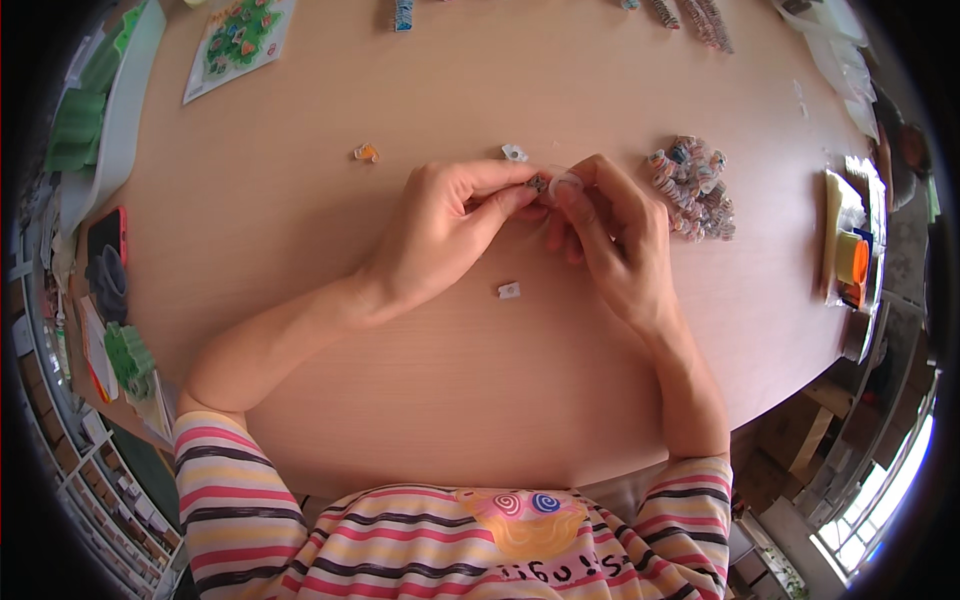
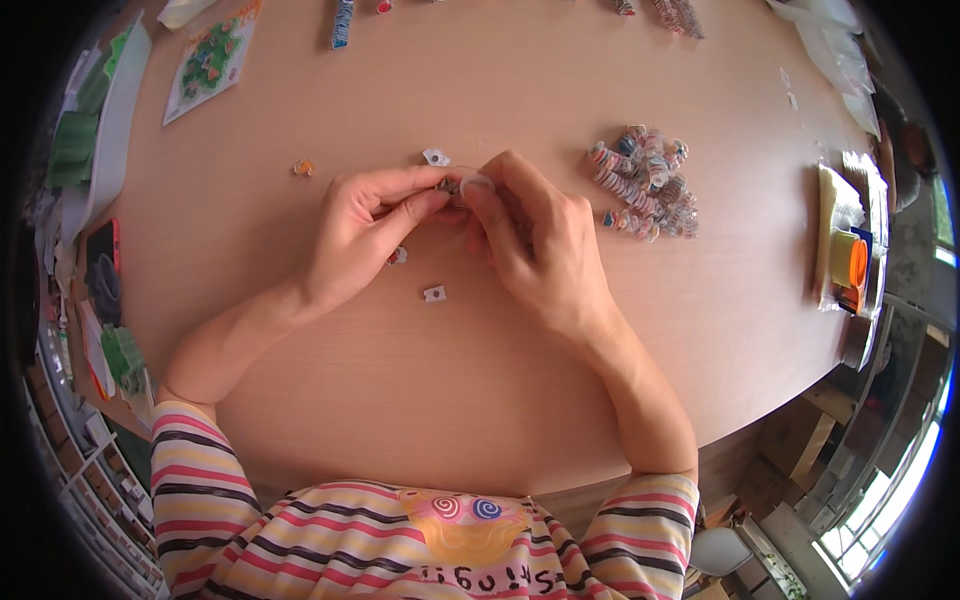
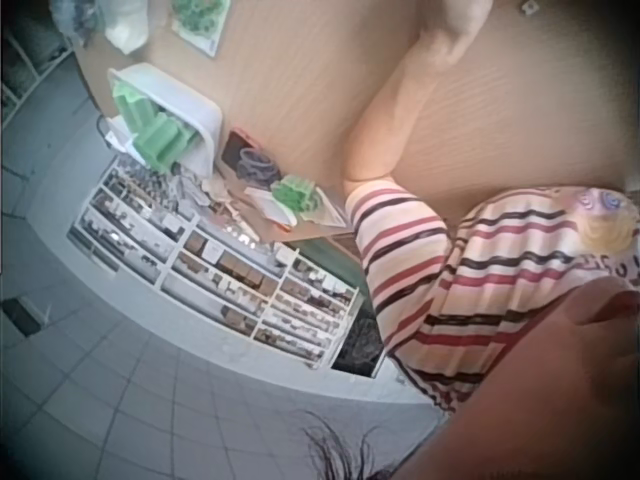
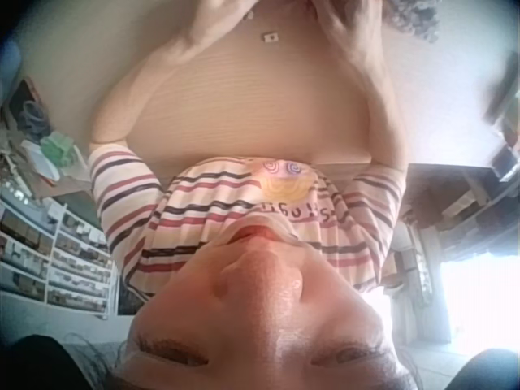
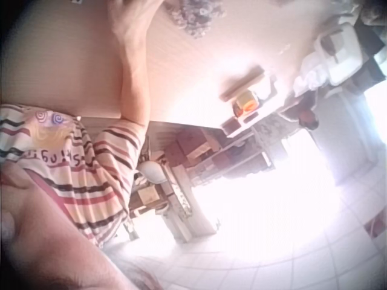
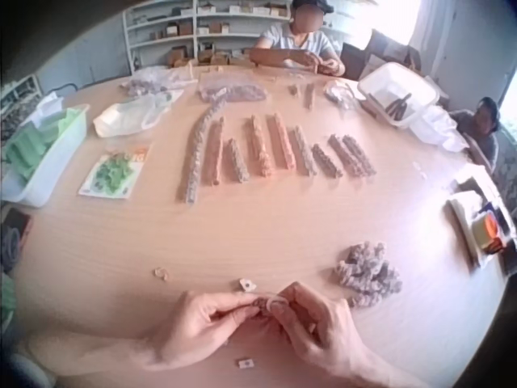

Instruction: The person assembles small plastic components by hand, creating finished assemblies that are then placed into packaging bags.

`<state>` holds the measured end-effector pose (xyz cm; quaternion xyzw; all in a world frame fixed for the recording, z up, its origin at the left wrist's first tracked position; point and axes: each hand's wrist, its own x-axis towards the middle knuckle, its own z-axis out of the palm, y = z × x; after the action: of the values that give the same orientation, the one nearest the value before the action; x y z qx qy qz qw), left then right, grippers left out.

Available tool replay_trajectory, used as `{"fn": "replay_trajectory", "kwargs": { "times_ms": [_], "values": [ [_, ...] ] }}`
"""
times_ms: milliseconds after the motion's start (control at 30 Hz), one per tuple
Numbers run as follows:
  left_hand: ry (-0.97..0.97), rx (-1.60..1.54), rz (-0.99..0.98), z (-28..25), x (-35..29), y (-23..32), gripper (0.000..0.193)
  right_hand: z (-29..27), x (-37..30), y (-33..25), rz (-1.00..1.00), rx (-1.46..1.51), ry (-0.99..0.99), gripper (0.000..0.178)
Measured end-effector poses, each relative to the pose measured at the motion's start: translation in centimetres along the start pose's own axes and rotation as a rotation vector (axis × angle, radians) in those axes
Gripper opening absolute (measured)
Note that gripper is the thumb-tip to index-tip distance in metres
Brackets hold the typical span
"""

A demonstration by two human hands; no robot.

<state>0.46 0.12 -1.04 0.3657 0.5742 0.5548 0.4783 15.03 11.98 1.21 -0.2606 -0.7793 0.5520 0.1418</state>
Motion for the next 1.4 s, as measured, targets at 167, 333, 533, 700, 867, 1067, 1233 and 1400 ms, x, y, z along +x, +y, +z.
{"fn": "replay_trajectory", "kwargs": {
  "times_ms": [167, 333, 533, 700, 867, 1067, 1233, 1400],
  "values": [
    [-0.003, 0.046, 0.054, 0.2, 0.0, 0.4, 0.026, 0.3, 0.1, 0.0, -0.037, -0.083, 0.019, 0.009],
    [0.069, 0.081, 0.16, 0.6, -0.2, -0.7, 0.026, 0.6, 0.0, 0.1, -0.178, -0.252, 0.059, 0.009],
    [-0.028, -0.029, -0.019, 0.3, -0.1, 1.3, 0.027, -0.7, 0.2, 0.5, 0.039, 0.154, -0.063, 0.017],
    [-0.03, -0.059, 0.06, 0.2, -0.1, 0.5, 0.026, -0.3, 0.4, 0.0, 0.043, 0.03, -0.042, 0.016],
    [0.013, -0.067, 0.114, 0.3, 0.0, -0.3, 0.025, 0.2, 0.6, -0.1, -0.018, -0.105, -0.016, 0.014],
    [0.026, 0.007, 0.138, 0.5, 0.0, 0.2, 0.026, 0.1, 0.5, 0.2, -0.137, -0.223, -0.011, 0.011],
    [0.026, -0.075, 0.003, -0.2, -0.1, -0.1, 0.028, -1.5, 0.3, 0.1, 0.042, 0.026, -0.102, 0.008],
    [0.021, -0.088, -0.043, 0.1, -0.1, 0.4, 0.03, -1.3, 0.3, 0.0, -0.35, -0.368, 0.216, 0.012]
  ]
}}
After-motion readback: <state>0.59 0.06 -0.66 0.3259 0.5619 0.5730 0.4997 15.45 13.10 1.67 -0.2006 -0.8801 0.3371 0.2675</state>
